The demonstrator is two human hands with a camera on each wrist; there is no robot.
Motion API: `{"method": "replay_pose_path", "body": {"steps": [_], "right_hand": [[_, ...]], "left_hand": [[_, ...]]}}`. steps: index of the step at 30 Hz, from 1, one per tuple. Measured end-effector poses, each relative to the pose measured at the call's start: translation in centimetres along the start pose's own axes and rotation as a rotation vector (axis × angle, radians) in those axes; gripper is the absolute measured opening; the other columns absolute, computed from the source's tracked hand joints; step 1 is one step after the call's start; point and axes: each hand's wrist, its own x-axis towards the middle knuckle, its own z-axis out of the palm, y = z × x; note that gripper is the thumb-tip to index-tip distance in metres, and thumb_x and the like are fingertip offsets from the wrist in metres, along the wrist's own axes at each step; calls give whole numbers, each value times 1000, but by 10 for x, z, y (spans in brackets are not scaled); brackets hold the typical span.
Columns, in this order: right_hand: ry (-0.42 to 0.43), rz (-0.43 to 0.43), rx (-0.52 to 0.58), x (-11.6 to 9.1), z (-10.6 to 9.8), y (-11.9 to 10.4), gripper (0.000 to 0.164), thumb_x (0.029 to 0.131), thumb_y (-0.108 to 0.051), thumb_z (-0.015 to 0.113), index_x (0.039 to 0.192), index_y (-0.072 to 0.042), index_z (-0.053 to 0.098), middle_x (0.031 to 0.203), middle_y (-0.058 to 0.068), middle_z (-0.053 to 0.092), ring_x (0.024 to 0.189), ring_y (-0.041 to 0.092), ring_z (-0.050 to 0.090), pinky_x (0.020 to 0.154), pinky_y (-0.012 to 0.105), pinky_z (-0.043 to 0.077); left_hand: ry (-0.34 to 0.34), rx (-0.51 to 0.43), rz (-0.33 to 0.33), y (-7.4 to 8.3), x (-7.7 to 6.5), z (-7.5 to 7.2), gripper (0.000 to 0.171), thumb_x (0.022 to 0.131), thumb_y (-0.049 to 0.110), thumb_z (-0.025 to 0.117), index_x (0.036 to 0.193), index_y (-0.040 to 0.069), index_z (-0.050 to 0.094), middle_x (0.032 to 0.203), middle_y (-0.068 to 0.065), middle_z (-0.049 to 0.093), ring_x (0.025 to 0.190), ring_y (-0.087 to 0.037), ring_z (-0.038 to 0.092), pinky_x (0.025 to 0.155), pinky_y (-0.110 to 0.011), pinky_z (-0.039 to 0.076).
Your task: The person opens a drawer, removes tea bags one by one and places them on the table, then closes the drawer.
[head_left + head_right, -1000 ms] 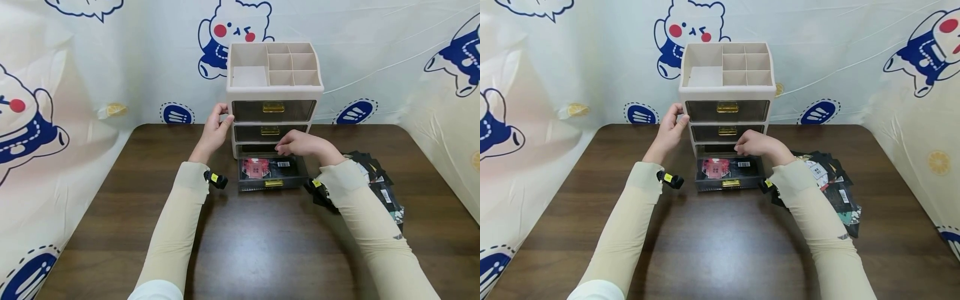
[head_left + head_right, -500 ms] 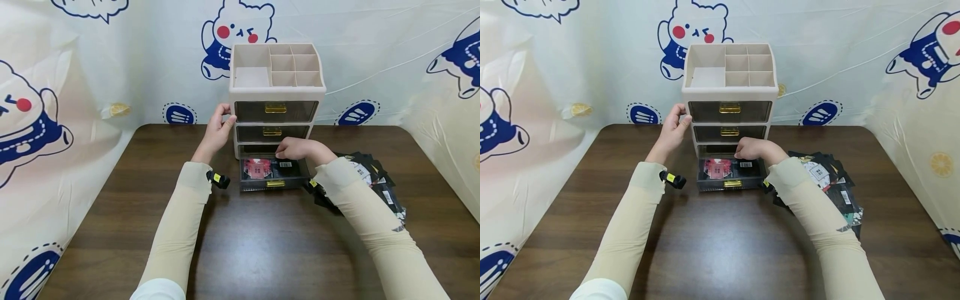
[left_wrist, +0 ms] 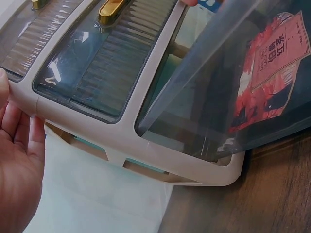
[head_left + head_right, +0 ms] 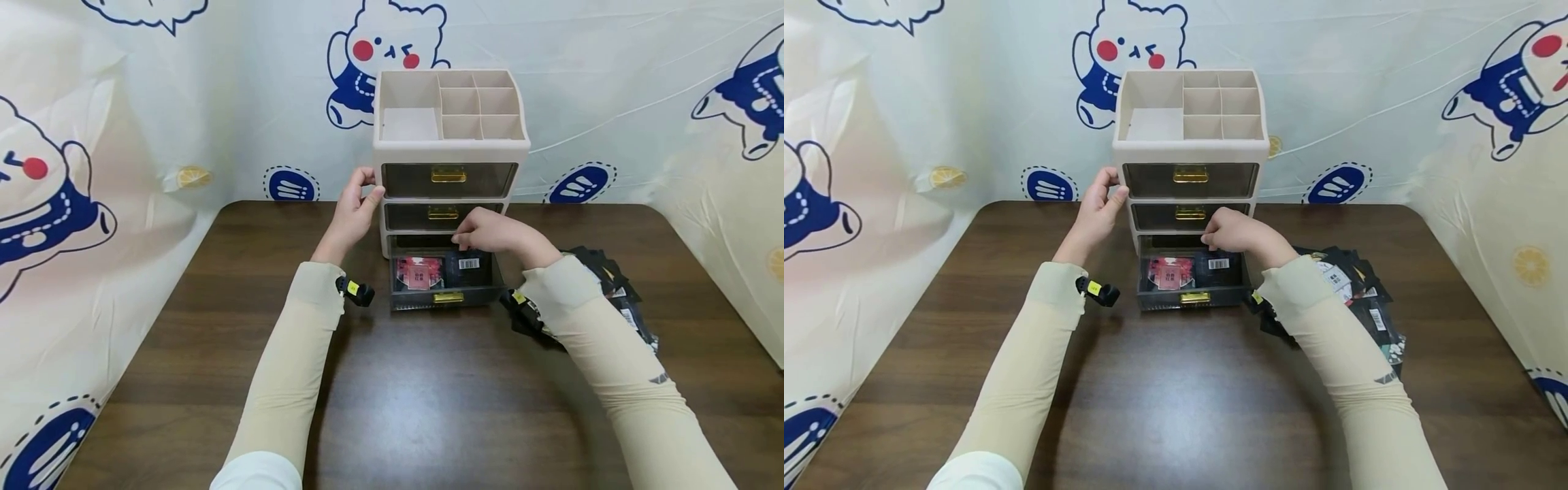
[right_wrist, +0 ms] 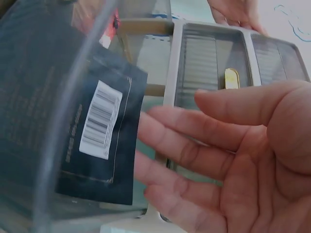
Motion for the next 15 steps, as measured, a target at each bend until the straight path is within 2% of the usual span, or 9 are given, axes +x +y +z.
{"method": "replay_pose_path", "body": {"steps": [4,7,9,12,15], "right_hand": [[-36,10,77,0,-5,4,24,95,-6,45,106,4,64,90,18,65,82,26,58,75,42,49],[-55,4,99,0,-6,6,24,95,-5,44,104,4,64,94,18,64,86,26,57,79,44,48],[-64,-17,103,0,-5,8,23,94,-4,45,102,4,65,96,17,64,78,23,55,75,41,47],[-75,-46,109,0,-2,10,20,93,-4,47,98,2,66,82,11,60,64,17,44,64,34,41],[-75,-64,125,-3,1,9,16,92,-2,50,95,4,64,77,12,56,62,17,39,61,32,37]], "left_hand": [[-7,-4,3,0,1,0,23,96,6,44,115,-7,39,114,-19,45,110,-21,38,93,-40,38],[-8,3,-4,1,1,0,23,96,7,44,115,-7,39,114,-18,45,110,-21,38,94,-40,37],[-6,5,-6,1,2,-1,23,97,7,43,115,-7,40,114,-18,45,111,-20,38,94,-41,37],[-4,0,-3,0,1,-1,23,97,6,44,115,-7,40,114,-18,45,110,-20,38,93,-41,38],[-1,-10,6,-1,1,-1,22,96,5,44,114,-8,40,114,-18,45,110,-21,39,92,-40,38]]}}
